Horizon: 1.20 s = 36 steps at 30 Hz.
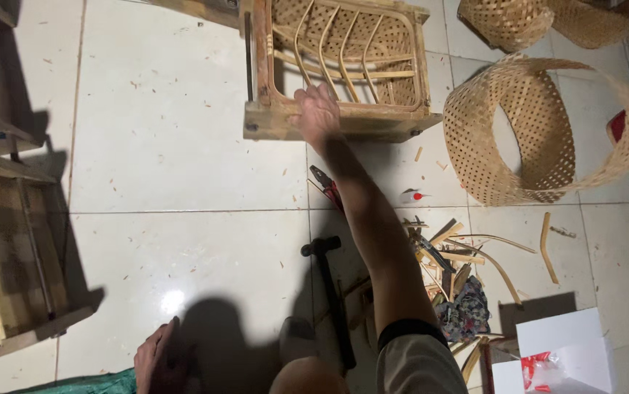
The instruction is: The person assembles a rectangular woven basket by inserting thin wooden strips into a frame, tapping them with a hammer, and applying glue to the joints. The person works on the floor, adjusting the basket and using tools to secure the structure.
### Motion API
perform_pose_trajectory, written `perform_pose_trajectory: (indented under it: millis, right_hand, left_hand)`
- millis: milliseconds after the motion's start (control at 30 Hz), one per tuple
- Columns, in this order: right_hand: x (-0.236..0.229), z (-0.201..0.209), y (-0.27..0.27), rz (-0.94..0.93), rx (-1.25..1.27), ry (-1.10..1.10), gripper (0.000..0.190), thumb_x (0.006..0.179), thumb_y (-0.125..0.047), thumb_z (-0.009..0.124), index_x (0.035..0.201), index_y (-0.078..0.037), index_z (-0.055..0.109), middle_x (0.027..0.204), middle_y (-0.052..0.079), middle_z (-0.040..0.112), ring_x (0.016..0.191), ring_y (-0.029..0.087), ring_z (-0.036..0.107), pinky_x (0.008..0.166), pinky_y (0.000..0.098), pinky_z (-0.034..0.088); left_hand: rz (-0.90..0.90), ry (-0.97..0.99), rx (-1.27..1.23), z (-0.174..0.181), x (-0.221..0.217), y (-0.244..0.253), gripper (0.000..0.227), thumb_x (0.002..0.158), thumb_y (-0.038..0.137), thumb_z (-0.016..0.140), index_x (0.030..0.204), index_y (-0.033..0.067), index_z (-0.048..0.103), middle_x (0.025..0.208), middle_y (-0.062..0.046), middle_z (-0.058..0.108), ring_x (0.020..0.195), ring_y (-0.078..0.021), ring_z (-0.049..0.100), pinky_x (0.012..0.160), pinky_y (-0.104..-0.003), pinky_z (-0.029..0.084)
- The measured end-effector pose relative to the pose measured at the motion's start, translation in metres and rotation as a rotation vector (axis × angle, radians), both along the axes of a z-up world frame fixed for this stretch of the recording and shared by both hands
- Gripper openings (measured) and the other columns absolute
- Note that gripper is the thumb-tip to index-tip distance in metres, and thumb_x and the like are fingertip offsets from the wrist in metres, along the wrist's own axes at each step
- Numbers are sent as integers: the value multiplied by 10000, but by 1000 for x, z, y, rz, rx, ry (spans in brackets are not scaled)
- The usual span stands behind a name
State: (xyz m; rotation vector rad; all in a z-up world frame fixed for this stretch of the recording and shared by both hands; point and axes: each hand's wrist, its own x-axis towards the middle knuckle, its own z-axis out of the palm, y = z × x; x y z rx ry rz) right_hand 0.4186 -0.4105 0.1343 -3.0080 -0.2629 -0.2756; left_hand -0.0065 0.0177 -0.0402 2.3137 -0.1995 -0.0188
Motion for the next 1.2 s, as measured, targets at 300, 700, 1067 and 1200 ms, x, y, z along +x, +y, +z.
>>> perform_pose_trajectory:
  millis: [300,700,1067,1200]
  right_hand:
    - [-42,11,2,151,-111,-140,717,838,-689,753,952,17,703,892,215,728,867,356,646,771,469,571]
    - [-201,15,18,152,201,-167,467,762,-352,881,949,2,641,839,181,708,816,340,670,875,513,537]
    - [-189,-52,68,-380,539,117,528,858,-408,826,1232,-63,688,1097,157,714,1009,278,696,934,453,526]
    - [-256,-44,80,-126,552,-68,474,755,-382,861,1083,-53,764,1008,139,730,945,257,705,849,406,544]
  left_hand:
    - [-13,-56,-7,-22,-7,3,748,630,190,816,1332,63,590,1093,-186,732,911,-375,743,739,-464,605]
    - [36,29,52,26,38,-19,626,733,235,813,1303,40,640,1094,-172,728,959,-357,705,822,-453,562]
    - [-91,-352,-131,194,166,-84,483,894,216,785,1311,16,646,1263,-185,698,1186,-353,644,1035,-441,506]
    - [-231,-448,54,219,175,-92,638,865,339,779,1389,20,606,1394,-208,616,1351,-352,536,1158,-536,385]
